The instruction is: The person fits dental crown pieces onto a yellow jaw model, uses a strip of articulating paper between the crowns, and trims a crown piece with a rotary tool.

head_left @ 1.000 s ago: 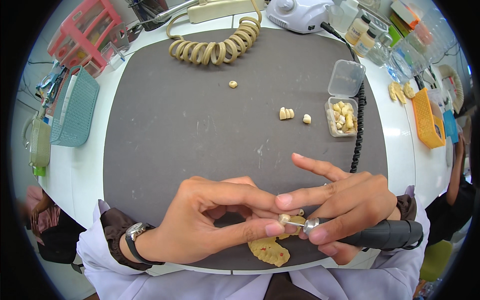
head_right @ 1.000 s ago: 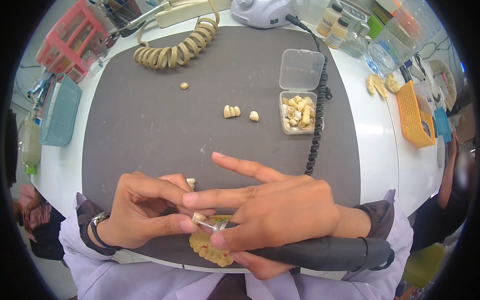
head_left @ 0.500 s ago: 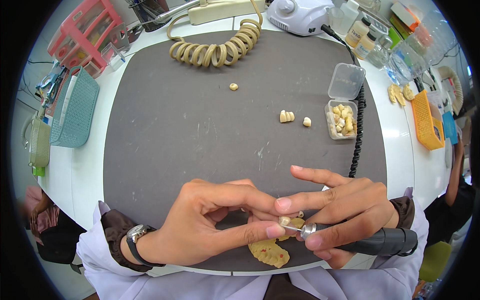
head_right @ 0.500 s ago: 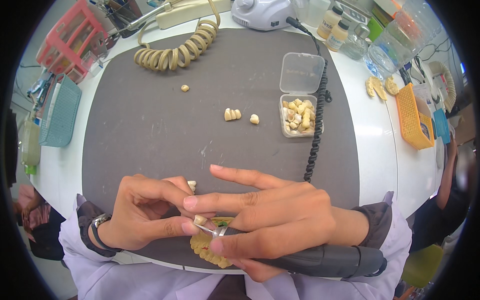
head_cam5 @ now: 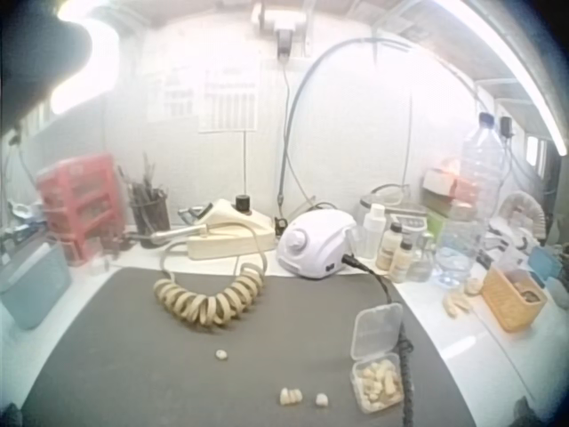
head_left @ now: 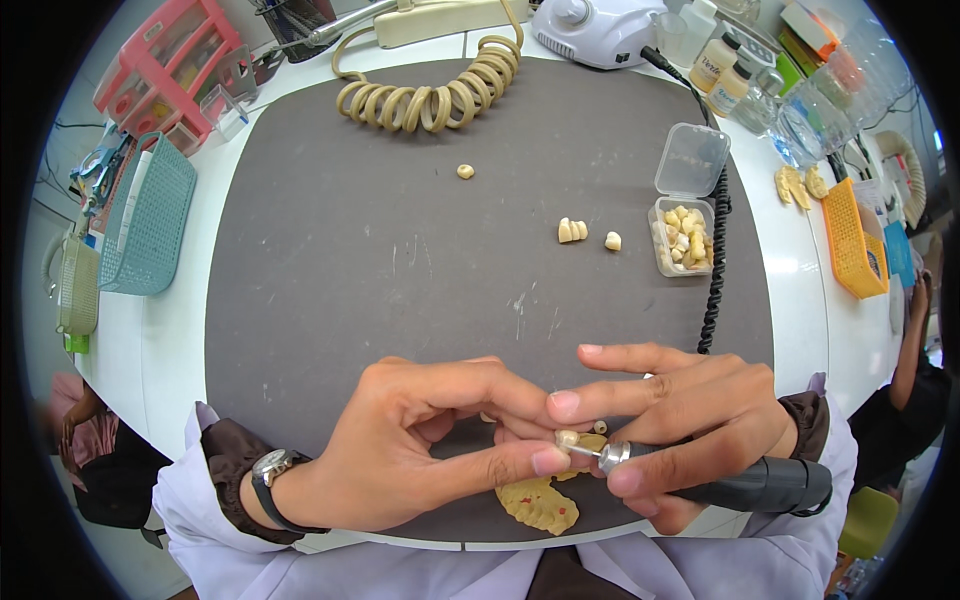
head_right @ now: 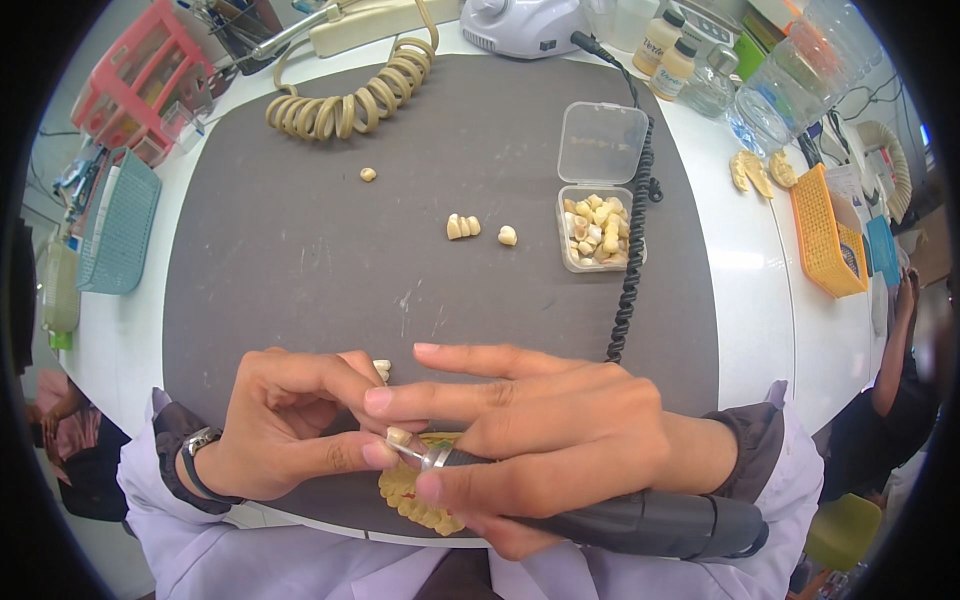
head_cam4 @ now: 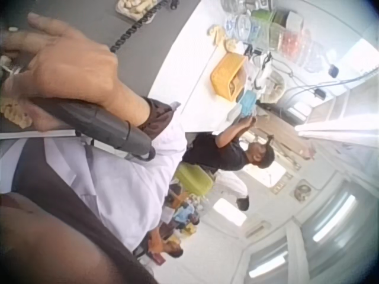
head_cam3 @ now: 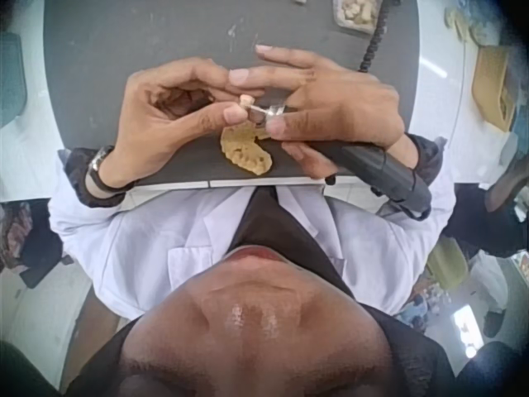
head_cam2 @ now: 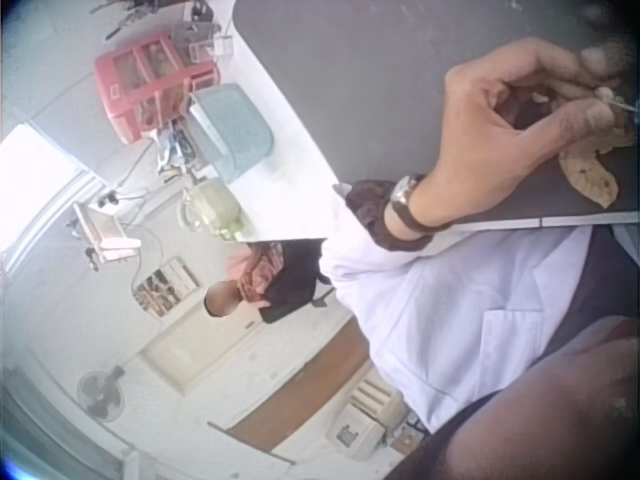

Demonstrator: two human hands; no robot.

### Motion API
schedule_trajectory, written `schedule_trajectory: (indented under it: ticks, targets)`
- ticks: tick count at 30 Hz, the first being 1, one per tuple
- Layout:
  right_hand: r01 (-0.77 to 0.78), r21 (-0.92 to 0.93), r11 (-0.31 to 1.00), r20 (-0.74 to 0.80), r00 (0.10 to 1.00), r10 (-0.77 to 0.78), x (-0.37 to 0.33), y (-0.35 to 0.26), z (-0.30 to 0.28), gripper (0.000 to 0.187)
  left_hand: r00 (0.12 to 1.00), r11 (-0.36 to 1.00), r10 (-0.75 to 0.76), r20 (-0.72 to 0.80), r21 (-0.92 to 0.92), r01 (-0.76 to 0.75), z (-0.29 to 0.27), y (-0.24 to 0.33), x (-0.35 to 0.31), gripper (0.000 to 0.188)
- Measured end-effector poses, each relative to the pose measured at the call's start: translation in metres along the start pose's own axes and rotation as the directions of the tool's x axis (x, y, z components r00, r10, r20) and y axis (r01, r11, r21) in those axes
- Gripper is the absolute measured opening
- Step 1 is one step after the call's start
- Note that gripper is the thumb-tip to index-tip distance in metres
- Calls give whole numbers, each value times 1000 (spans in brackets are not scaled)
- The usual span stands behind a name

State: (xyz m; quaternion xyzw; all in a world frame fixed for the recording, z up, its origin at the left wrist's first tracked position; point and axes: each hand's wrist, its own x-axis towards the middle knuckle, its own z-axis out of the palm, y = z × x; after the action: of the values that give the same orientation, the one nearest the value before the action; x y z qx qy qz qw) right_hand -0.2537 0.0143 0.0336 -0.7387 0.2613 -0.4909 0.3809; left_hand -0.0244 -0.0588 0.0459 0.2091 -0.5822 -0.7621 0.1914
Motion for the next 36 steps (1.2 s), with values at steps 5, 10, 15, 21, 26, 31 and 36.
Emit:
schedule_trajectory:
  ticks: [5,10,15,21,26,31,36]
  targets:
    - [-5,-2,1000,-8,1000,5,-1,0,1,25,1000,1000,-6,-5,-12,6,1,1,0,21]
    - [-1,-4,1000,18,1000,1,-1,-1,-1,25,1000,1000,2,9,5,-2,1,0,0,21]
    - [26,-24,999,39,999,-25,-1,1,-3,25,1000,1000,-15,2,-17,15,2,1,0,21]
    - [24,-33,999,21,1000,-23,-1,1,-1,25,1000,1000,-6,-1,-23,6,2,1,0,21]
    - [34,-37,999,14,999,-34,-1,1,-1,23,1000,1000,4,9,-23,-4,2,0,0,21]
    - [44,-9,999,19,999,-44,0,2,-2,21,1000,1000,-8,19,13,8,0,1,-1,20]
    - [29,-28,999,-6,1000,-29,-1,1,1,21,1000,999,-14,4,-36,14,2,0,0,20]
